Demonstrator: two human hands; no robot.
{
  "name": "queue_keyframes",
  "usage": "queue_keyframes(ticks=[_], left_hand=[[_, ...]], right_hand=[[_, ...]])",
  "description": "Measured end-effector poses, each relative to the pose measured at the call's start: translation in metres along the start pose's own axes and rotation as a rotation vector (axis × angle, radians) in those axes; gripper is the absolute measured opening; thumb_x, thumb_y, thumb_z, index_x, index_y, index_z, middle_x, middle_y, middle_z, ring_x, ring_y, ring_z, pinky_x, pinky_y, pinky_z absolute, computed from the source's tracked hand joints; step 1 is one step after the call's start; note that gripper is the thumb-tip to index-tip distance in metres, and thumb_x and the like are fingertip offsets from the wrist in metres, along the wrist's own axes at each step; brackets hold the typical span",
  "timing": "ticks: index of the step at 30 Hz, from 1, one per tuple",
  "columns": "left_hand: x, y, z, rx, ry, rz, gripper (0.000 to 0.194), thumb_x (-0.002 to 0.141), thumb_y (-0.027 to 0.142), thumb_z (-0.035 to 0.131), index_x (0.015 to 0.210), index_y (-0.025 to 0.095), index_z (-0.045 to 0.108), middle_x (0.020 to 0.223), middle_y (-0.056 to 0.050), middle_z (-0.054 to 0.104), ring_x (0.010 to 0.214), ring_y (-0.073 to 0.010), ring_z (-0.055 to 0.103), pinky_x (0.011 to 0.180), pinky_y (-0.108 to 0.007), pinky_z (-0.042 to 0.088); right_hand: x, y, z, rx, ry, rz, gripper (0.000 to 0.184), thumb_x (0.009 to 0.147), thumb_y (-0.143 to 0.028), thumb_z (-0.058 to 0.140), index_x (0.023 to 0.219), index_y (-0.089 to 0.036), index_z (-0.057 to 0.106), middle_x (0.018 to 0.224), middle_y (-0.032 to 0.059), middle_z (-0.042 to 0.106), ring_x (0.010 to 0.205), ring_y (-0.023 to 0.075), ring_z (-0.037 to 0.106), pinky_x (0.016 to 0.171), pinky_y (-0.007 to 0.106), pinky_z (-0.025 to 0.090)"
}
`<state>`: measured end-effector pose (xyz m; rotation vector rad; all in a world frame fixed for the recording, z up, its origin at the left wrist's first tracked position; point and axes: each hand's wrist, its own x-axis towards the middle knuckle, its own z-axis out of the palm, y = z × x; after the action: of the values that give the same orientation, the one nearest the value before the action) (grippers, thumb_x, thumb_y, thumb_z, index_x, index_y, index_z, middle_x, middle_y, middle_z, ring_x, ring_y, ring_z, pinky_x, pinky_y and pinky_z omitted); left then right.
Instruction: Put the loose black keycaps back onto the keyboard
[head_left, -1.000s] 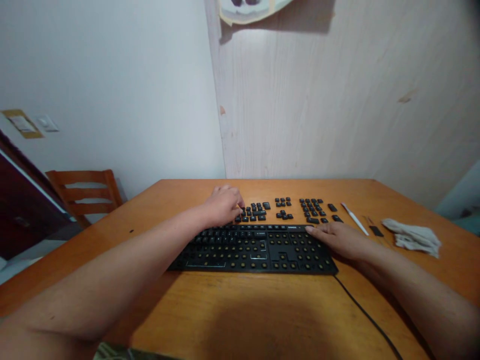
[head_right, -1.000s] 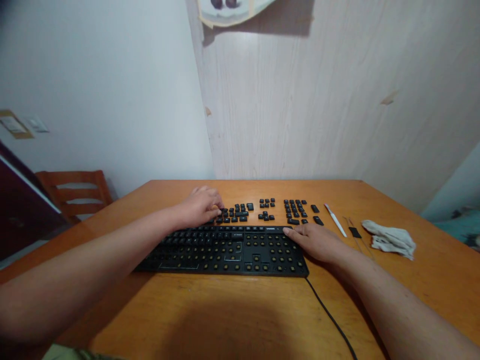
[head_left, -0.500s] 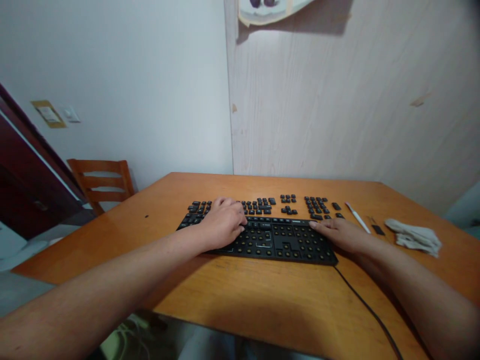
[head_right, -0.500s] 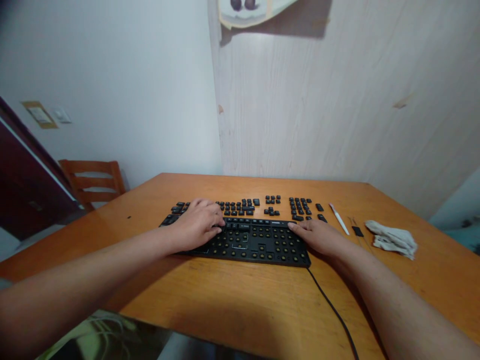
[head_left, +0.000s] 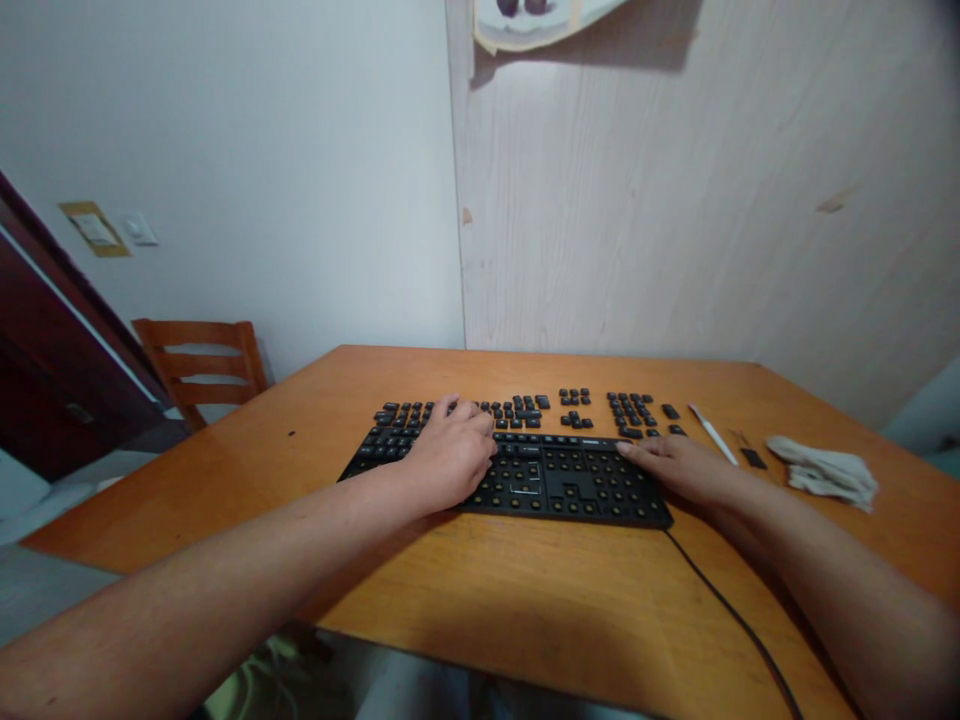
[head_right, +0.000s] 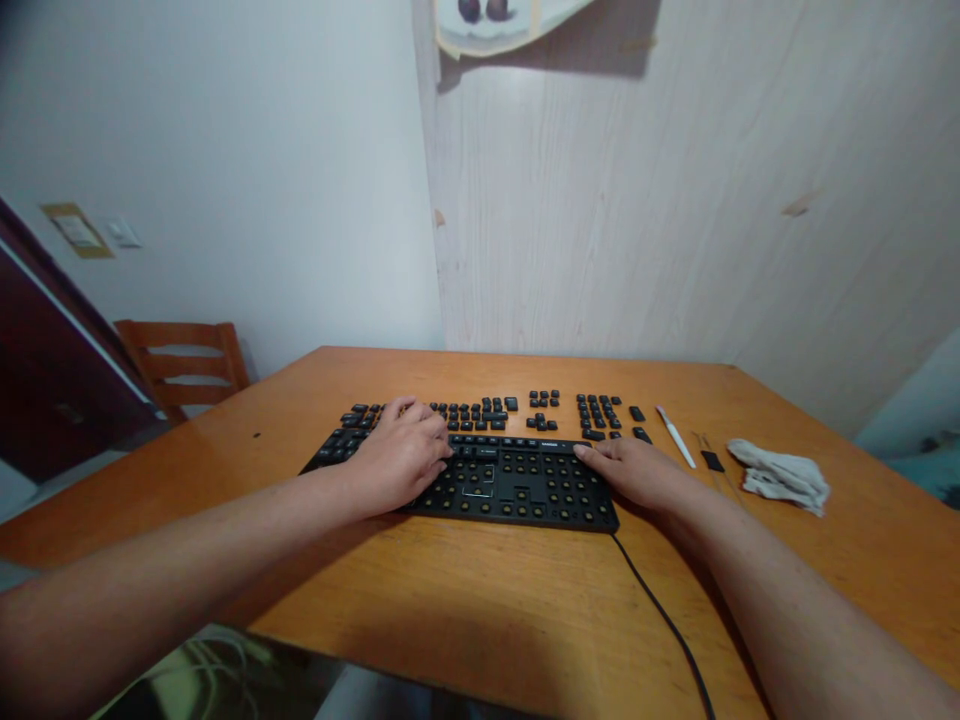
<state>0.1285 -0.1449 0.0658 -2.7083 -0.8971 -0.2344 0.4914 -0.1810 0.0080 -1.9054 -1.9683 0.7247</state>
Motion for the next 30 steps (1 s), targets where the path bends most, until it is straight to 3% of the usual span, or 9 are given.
queue_keyframes(ticks=[10,19,30], left_hand=[[-0.002,0.005,-0.003,0.06,-0.008,-0.003,0.027,0.092,0.027,0.049,0.082,0.024,0.074,0.096,-0.008,0.066,0.106,-0.0276,0.049,0.108,-0.055,0.022],[-0.002,0.005,0.005,0.053,0.031,-0.009,0.027,0.093,0.029,0.049,0.082,0.025,0.074,0.096,-0.007,0.067,0.108,-0.0291,0.048,0.107,-0.057,0.02],[-0.007,0.007,0.007,0.034,0.067,-0.046,0.03,0.096,0.032,0.048,0.083,0.024,0.073,0.095,-0.006,0.067,0.107,-0.0281,0.047,0.106,-0.057,0.02]], right_hand=[[-0.002,-0.004,0.001,0.016,0.043,0.018,0.06,0.086,-0.074,0.043,0.078,-0.023,0.074,0.078,0.0073,0.074,0.076,0.0274,0.066,0.072,0.037,0.047],[-0.005,-0.011,0.0,0.015,0.048,0.048,0.061,0.085,-0.075,0.043,0.075,-0.023,0.073,0.074,0.0073,0.073,0.072,0.0263,0.065,0.071,0.036,0.047],[-0.004,-0.005,0.0,0.029,0.02,-0.001,0.062,0.087,-0.075,0.041,0.079,-0.022,0.073,0.075,0.0075,0.073,0.072,0.0265,0.065,0.071,0.037,0.047]])
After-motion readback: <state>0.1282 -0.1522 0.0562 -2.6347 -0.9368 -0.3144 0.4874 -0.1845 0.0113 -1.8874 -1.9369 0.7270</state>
